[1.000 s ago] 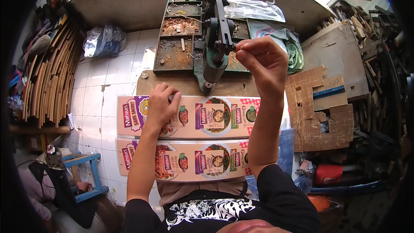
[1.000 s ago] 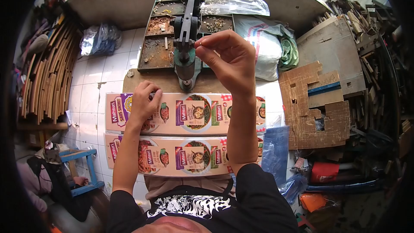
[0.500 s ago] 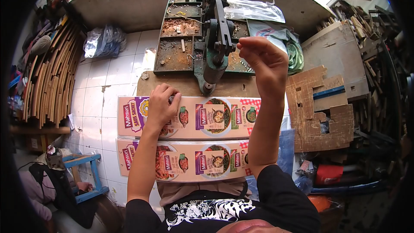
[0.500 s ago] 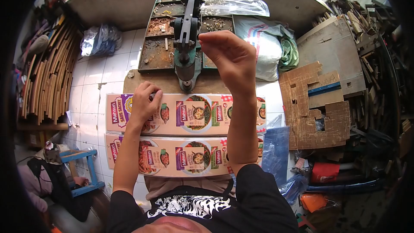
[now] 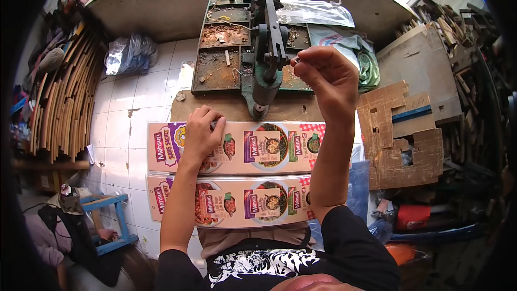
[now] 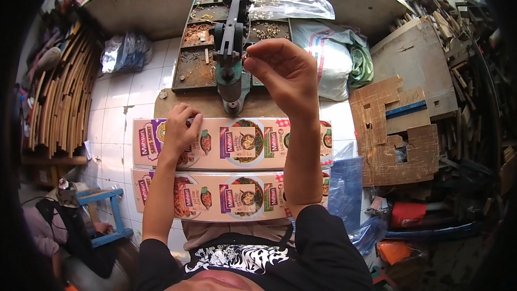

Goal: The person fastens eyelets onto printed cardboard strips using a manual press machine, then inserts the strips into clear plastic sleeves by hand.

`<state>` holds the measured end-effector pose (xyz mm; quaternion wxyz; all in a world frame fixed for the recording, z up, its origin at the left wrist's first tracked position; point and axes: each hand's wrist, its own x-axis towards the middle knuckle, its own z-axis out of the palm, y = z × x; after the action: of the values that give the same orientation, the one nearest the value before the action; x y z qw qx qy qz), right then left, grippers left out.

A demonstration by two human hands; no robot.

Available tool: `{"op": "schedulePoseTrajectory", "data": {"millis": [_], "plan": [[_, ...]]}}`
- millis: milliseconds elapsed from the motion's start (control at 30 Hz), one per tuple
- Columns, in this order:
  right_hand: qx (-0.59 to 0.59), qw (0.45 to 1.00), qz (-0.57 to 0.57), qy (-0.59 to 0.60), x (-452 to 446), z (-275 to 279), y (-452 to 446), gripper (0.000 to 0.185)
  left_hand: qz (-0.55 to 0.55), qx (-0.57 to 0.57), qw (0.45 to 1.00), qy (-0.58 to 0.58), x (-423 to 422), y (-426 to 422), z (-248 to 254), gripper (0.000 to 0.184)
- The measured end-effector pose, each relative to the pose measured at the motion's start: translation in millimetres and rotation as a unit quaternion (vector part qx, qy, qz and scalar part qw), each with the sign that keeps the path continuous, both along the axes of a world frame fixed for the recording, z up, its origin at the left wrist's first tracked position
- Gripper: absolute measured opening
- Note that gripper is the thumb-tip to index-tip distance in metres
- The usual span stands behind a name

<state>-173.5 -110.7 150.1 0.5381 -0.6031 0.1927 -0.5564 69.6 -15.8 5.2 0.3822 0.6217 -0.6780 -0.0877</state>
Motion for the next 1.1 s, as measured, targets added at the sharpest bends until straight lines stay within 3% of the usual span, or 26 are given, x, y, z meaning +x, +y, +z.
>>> {"op": "schedulePoseTrajectory", "data": {"millis": [1100], "plan": [[-0.011,1.0,-0.017,0.012,6.5,-0.5,2.6,0.021,-0.003,0.003,1.0,-0.003,0.2,0.3,0.5,0.012]]}}
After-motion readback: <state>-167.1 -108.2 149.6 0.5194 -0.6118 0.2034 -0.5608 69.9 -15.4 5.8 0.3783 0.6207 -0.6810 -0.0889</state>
